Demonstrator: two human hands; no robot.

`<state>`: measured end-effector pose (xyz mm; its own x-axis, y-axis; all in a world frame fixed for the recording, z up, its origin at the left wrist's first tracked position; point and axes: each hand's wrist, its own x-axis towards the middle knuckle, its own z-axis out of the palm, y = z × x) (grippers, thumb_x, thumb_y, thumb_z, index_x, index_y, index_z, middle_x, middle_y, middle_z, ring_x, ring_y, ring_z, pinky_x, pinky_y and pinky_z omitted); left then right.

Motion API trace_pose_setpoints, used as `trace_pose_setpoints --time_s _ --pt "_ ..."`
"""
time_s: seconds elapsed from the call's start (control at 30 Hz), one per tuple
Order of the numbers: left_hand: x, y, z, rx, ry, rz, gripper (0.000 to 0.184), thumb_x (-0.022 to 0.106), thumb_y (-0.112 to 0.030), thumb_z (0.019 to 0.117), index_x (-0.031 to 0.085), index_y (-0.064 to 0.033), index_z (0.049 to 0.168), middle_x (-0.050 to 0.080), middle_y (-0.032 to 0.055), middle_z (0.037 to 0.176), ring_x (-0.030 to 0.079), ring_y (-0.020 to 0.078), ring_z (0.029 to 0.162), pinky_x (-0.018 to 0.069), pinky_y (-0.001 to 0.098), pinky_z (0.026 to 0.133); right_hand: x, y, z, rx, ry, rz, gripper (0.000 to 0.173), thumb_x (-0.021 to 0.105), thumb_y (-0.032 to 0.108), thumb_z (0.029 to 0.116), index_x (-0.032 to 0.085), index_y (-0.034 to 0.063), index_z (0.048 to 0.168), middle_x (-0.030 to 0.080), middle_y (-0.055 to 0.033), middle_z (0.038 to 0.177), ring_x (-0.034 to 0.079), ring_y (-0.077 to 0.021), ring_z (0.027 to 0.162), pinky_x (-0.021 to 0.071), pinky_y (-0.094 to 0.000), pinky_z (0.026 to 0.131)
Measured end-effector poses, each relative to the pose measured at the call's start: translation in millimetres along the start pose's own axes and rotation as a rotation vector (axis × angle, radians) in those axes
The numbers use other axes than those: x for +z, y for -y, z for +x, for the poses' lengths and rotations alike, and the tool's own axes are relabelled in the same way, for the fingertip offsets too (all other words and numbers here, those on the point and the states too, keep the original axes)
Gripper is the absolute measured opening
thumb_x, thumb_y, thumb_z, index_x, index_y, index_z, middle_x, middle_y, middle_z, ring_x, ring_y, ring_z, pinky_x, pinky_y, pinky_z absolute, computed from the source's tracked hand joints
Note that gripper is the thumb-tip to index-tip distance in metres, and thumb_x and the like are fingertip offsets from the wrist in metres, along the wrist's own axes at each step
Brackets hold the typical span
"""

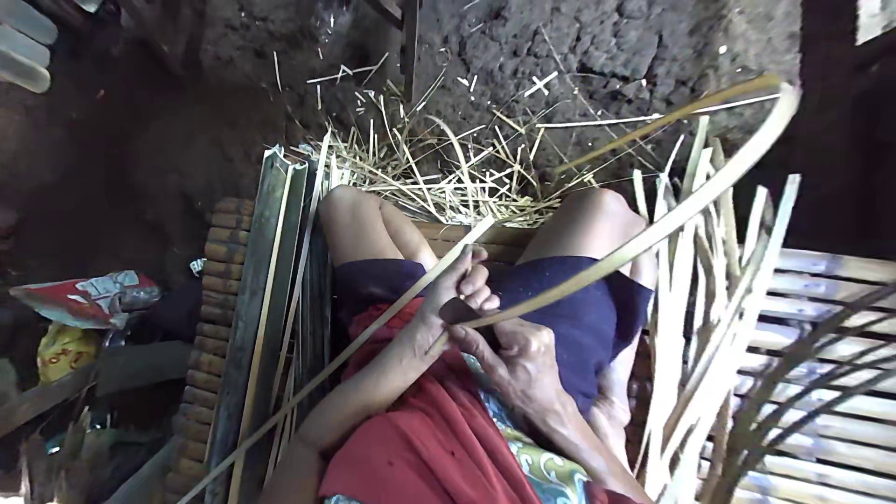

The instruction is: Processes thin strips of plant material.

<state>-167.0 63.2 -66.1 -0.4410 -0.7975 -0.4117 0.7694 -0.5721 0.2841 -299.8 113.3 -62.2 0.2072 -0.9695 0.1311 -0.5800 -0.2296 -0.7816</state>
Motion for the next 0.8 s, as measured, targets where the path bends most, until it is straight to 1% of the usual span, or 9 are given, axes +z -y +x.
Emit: trace_pose_setpoints --time_s 0.13,0.27,0.4,0.5,0.57,0.63,0.67,0.73,0.8 --pt "-31.4 3.4 6.6 0.109 -0.206 0.049 0.031 0.029 -0.04 0.1122 0.052 -0.0201 0.107 0.038 -0.0129 0.055 0.036 -0.0023 0.04 0.0369 0.0115 0.043 -16.4 7.4 -4.1 -0.004 0.028 0.071 0.05 0.055 0.047 0.1028 0.07 0.0048 0.08 0.064 -0.0042 0.065 0.057 -0.0064 0.056 0.0438 -0.0253 0.052" --pt "-16.4 -4.8 8.7 -0.085 -0.082 0.511 0.062 0.02 -0.059 0.1076 0.058 -0.0163 0.132 0.05 -0.0095 0.06 0.039 -0.0041 0.041 0.0363 0.0103 0.04 -21.9 -2.8 2.4 0.103 0.284 0.081 0.051 0.057 0.051 0.0986 0.067 0.0068 0.077 0.057 -0.0024 0.06 0.054 -0.0125 0.054 0.0443 -0.0351 0.053" --pt "7.3 -27.4 19.5 -0.233 0.292 0.983 0.041 0.049 -0.026 0.1056 0.056 -0.0017 0.138 0.066 -0.005 0.076 0.045 -0.0049 0.05 0.037 0.0119 0.046 -31.4 -6.5 4.3 0.106 0.555 0.097 0.062 0.054 0.06 0.0974 0.062 0.003 0.073 0.052 -0.0078 0.057 0.054 -0.0232 0.054 0.0416 -0.0452 0.053" --pt "14.2 -30.0 27.1 -0.232 0.317 1.062 0.032 0.048 -0.018 0.1076 0.059 -0.004 0.135 0.064 -0.0038 0.072 0.05 -0.0029 0.052 0.0399 0.0125 0.048 -63.1 -14.0 9.4 0.26 0.83 0.092 0.062 0.062 0.06 0.0935 0.068 -0.0015 0.1 0.063 -0.0161 0.075 0.064 -0.0335 0.071 0.0477 -0.0575 0.065" --pt "15.6 -29.8 30.2 -0.182 0.292 1.002 0.033 0.044 -0.018 0.1086 0.058 -0.0058 0.136 0.064 -0.0048 0.072 0.054 -0.0017 0.056 0.0438 0.013 0.052 -88.0 -35.7 1.3 0.401 0.677 0.171 0.042 0.07 0.043 0.0934 0.072 0.0026 0.103 0.068 -0.0083 0.08 0.064 -0.0209 0.072 0.0524 -0.0467 0.068" --pt "17.2 -27.4 32.9 -0.129 0.311 0.946 0.033 0.043 -0.018 0.1086 0.056 -0.0062 0.137 0.065 -0.0061 0.073 0.057 -0.0016 0.059 0.0474 0.0133 0.055 -105.4 -61.0 -7.4 0.509 0.287 0.396 0.013 0.066 0.025 0.0945 0.072 0.0128 0.095 0.064 0.011 0.072 0.059 0.0023 0.063 0.0523 -0.0198 0.062" --pt "18.5 -24.1 34.5 -0.107 0.334 0.923 0.034 0.043 -0.018 0.1083 0.055 -0.0056 0.137 0.065 -0.0062 0.074 0.058 -0.0015 0.06 0.0483 0.0135 0.056 -110.6 -69.6 -5.6 0.549 0.08 0.543 0.01 0.063 0.02 0.0941 0.072 0.016 0.096 0.064 0.0138 0.068 0.059 0.0033 0.06 0.0534 -0.0177 0.061" --pt "23.8 -14.3 38.7 -0.097 0.391 0.906 0.034 0.044 -0.018 0.1081 0.055 -0.0051 0.137 0.066 -0.0067 0.076 0.059 -0.002 0.061 0.049 0.0135 0.057 -119.5 -78.2 11.5 0.596 -0.18 0.747 0.021 0.053 0.027 0.0998 0.069 0.0172 0.108 0.06 0.0114 0.066 0.058 -0.0009 0.055 0.0543 -0.0197 0.056" --pt "32.0 -1.7 41.5 -0.103 0.441 0.893 0.035 0.045 -0.018 0.1076 0.054 -0.0025 0.138 0.067 -0.0072 0.077 0.059 -0.0023 0.062 0.0484 0.0133 0.057 -126.7 -75.0 37.1 0.636 -0.264 0.766 0.041 0.032 0.037 0.1099 0.063 0.0142 0.125 0.066 0.0076 0.081 0.059 -0.0013 0.06 0.0513 -0.0183 0.052"
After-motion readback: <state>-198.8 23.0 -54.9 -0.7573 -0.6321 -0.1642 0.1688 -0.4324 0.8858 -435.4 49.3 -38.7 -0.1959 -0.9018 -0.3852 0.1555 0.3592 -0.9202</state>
